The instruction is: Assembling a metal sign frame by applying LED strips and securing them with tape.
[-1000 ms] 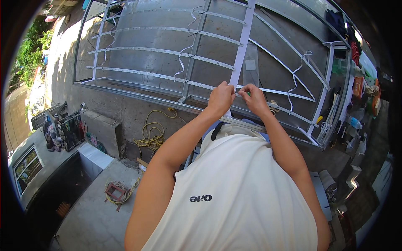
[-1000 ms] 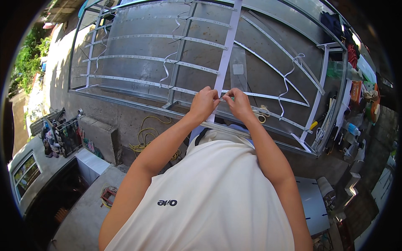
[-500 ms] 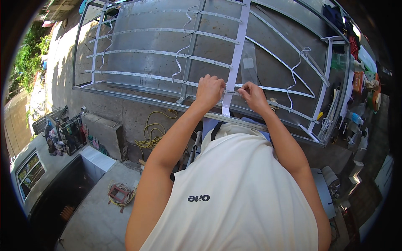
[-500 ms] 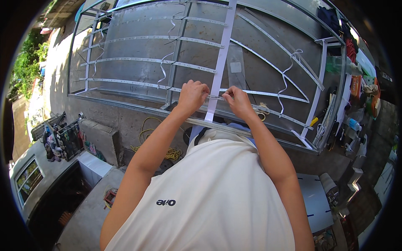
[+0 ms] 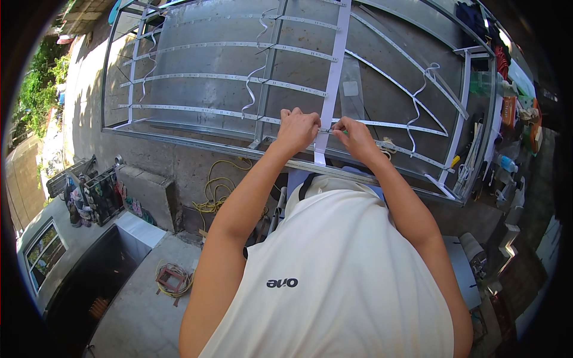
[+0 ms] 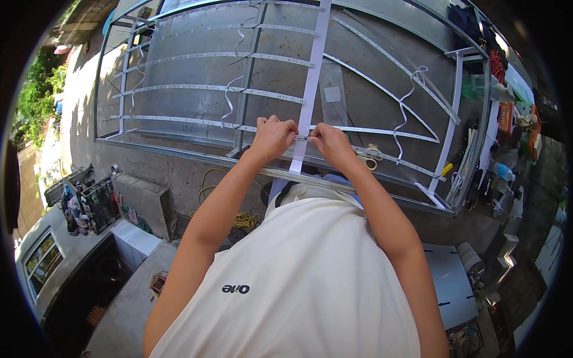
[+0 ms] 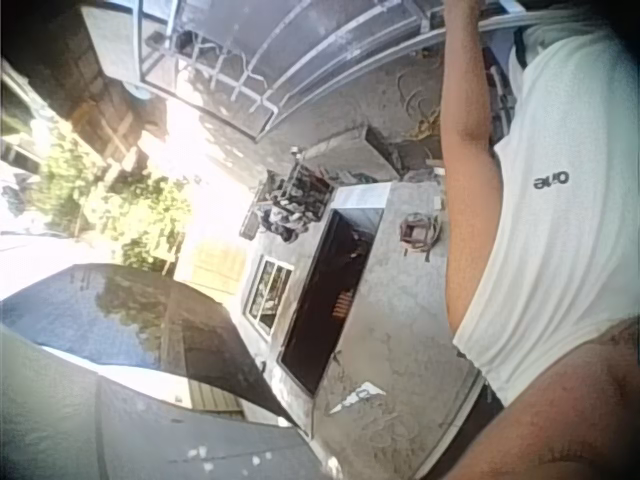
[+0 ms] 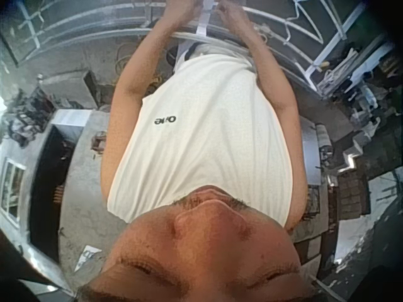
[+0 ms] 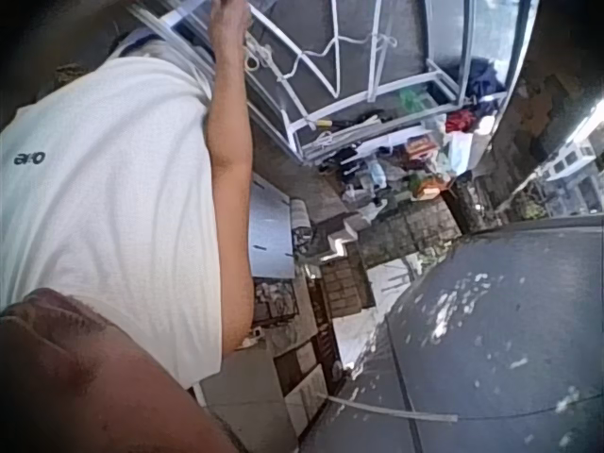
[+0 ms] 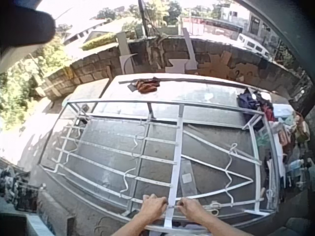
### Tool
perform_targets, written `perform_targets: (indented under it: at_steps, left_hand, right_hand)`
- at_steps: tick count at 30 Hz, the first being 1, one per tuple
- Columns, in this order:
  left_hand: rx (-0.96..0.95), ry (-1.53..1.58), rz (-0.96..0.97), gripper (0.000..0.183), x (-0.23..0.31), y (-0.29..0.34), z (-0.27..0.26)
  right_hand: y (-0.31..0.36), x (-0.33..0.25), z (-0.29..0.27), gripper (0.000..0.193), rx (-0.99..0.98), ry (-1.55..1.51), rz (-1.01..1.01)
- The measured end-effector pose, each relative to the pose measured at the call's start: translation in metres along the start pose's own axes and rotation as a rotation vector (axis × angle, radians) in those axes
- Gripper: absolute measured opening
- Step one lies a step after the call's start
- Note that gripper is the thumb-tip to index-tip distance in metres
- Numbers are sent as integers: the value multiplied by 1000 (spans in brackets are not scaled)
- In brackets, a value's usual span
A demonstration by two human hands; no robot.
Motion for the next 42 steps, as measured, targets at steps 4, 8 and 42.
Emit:
perform_targets:
  at_steps: [4, 8, 42]
  left_hand:
    - [2, 30, 53, 15, -3, 0, 0]
    - [-42, 2, 73, 15, -5, 0, 2]
    - [-232, 34, -194, 26, 1, -34, 7]
  right_hand:
    - [0, -3, 0, 14, 33, -4, -52]
    - [2, -7, -3, 13, -8, 12, -9]
    - [6, 0, -1, 13, 53, 55, -26]
Point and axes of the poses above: each hand's wrist, its own y-axis away from the middle knuckle, its own z-axis out of the palm, x = y × z, the point moved 2 cm from there along -y, towards the middle knuckle, and after that the axes turned 4 degrees about -y, right-handed, at the moved point
